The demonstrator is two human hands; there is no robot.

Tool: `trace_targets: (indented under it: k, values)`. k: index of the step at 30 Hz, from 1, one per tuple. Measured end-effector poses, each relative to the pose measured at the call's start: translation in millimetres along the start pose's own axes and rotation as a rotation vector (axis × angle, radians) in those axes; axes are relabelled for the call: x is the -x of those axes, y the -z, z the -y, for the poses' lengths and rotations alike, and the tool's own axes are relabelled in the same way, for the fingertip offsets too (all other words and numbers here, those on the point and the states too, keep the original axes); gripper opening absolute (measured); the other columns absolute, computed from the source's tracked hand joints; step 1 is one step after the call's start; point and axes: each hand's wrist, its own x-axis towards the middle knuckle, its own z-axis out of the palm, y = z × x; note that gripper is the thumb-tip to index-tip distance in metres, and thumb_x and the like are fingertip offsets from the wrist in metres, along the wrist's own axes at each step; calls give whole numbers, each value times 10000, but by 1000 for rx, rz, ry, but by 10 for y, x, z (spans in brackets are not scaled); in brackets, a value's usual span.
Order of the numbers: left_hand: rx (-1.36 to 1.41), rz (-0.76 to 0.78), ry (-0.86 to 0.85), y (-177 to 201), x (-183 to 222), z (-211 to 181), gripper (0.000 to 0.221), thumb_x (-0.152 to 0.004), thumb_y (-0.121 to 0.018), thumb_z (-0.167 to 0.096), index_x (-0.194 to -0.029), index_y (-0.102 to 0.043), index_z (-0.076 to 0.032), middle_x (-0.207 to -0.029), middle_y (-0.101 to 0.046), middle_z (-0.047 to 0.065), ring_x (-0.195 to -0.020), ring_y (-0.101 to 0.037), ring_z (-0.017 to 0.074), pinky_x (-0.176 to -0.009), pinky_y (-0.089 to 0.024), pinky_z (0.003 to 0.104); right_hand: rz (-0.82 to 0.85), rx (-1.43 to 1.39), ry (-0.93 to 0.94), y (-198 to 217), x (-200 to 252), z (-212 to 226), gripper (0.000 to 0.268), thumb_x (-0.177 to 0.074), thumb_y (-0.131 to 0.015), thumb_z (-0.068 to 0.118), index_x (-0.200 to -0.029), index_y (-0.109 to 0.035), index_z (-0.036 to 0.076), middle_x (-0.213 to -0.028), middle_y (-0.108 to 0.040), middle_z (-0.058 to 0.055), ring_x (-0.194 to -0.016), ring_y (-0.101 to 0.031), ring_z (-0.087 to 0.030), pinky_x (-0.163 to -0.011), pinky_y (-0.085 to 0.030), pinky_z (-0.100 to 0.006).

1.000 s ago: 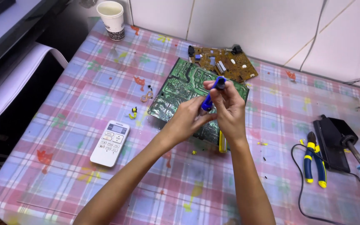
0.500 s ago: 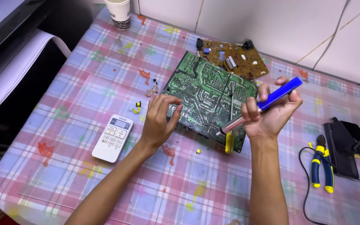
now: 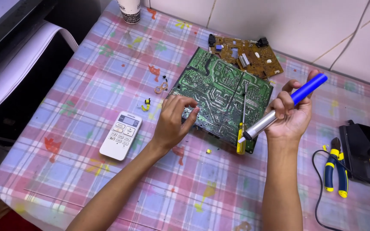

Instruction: The person is desoldering components from a circuit board using a desoldering pump and a screwdriver.

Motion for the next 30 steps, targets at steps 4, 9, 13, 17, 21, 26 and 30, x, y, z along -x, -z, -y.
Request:
trace_targets:
  k: [4,9,13,17,21,26,30]
  values:
    - [23,-22,6,-58,27,36,67,-897,-568,-172,-917,-568,-109,-770,-559,3,-725,-540,180,-661,-406,285,-20,22,-27,165,-56,-42,462,-903,-398,108,-1323,-493,277,-970,-536,-30,-464,-309,-43,-408,-229,-155]
    - [35,22,-9,-56,34,7,62,-899,-559,-170,-897,-570,-109,-751,-548,5,-725,-542,187,-665,-408,284,-92,-100,-77,317,-118,-42,406,-850,-434,122,-1234,-548,189,-887,-458,-27,-486,-325,-44,-426,-234,-165]
    - [49,38,-26,-58,32,-35,50,-895,-562,-158,-888,-571,-109,-753,-544,8,-730,-544,193,-666,-407,287,-169,-237,-73,455,-176,-9,314,-814,-456,64,-1081,-589,-33,-775,-380,-34,-587,-392,-85,-524,-323,-191]
    - [48,44,-35,-64,35,-52,50,-890,-568,-161,-880,-576,-113,-748,-545,6,-728,-545,193,-669,-410,288,-232,-274,-84,323,-149,-38,278,-827,-429,18,-1049,-559,-88,-766,-375,-50,-624,-414,-109,-536,-352,-206]
    - [43,48,-37,-42,29,-54,50,-889,-567,-158,-881,-578,-110,-749,-544,13,-728,-548,203,-665,-410,294,-243,-308,-88,302,-144,-46,266,-839,-423,16,-1049,-540,-101,-770,-372,-59,-640,-423,-125,-551,-367,-222]
    - [51,45,-27,-51,26,-69,54,-892,-563,-159,-881,-577,-108,-749,-545,15,-724,-547,199,-668,-410,292,-235,-280,-75,310,-143,-62,254,-864,-424,35,-1052,-533,-95,-759,-360,-58,-650,-420,-141,-574,-369,-231]
    - [105,38,5,-52,19,-97,79,-910,-543,-177,-890,-576,-107,-753,-552,15,-719,-550,188,-670,-415,287,-206,149,78,-56,-61,-314,311,-914,-479,232,-1148,-511,30,-849,-427,-56,-769,-485,-145,-712,-443,-268]
